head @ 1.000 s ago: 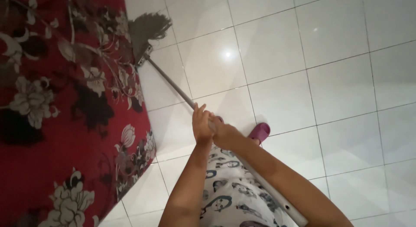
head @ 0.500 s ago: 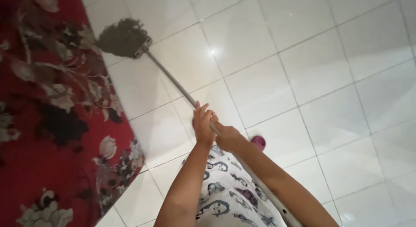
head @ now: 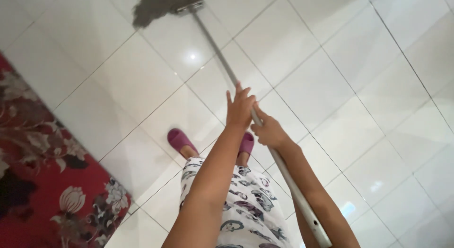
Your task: Mopping the white tiled floor of a room using a hand-held mop.
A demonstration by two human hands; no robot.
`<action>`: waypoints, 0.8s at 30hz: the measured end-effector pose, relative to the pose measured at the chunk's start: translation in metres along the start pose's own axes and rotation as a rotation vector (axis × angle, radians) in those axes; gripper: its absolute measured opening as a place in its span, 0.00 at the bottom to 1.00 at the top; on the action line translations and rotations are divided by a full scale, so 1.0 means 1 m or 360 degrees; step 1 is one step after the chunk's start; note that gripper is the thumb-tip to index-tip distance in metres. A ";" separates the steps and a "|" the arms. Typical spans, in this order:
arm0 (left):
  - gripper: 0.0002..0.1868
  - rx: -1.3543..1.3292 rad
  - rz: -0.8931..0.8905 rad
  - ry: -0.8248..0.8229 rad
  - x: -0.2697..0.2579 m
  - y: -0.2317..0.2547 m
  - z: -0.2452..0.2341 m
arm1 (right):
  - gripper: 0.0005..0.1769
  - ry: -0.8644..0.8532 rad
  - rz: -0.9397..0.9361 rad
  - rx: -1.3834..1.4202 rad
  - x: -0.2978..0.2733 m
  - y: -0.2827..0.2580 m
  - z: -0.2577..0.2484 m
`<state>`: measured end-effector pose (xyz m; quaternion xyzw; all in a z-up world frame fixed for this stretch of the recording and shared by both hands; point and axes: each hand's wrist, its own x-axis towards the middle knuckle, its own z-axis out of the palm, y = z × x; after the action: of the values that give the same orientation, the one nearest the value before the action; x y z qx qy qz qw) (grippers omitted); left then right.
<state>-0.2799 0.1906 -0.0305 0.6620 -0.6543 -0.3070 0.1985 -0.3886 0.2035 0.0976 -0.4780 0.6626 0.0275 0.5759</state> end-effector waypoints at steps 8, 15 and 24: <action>0.05 0.0304 0.0387 -0.0421 0.021 0.125 0.099 | 0.46 0.0352 0.0243 0.0439 -0.024 0.110 -0.084; 0.05 0.0177 0.0743 -0.0462 0.003 0.156 0.164 | 0.47 0.0497 0.0436 0.0456 -0.064 0.138 -0.108; 0.10 0.0018 0.0854 -0.0201 0.015 0.149 0.138 | 0.50 0.0236 0.0327 0.0132 -0.066 0.101 -0.131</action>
<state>-0.4831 0.1854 -0.0352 0.4456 -0.8191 -0.2802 0.2278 -0.5604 0.2212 0.1421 -0.3840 0.7493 0.0235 0.5389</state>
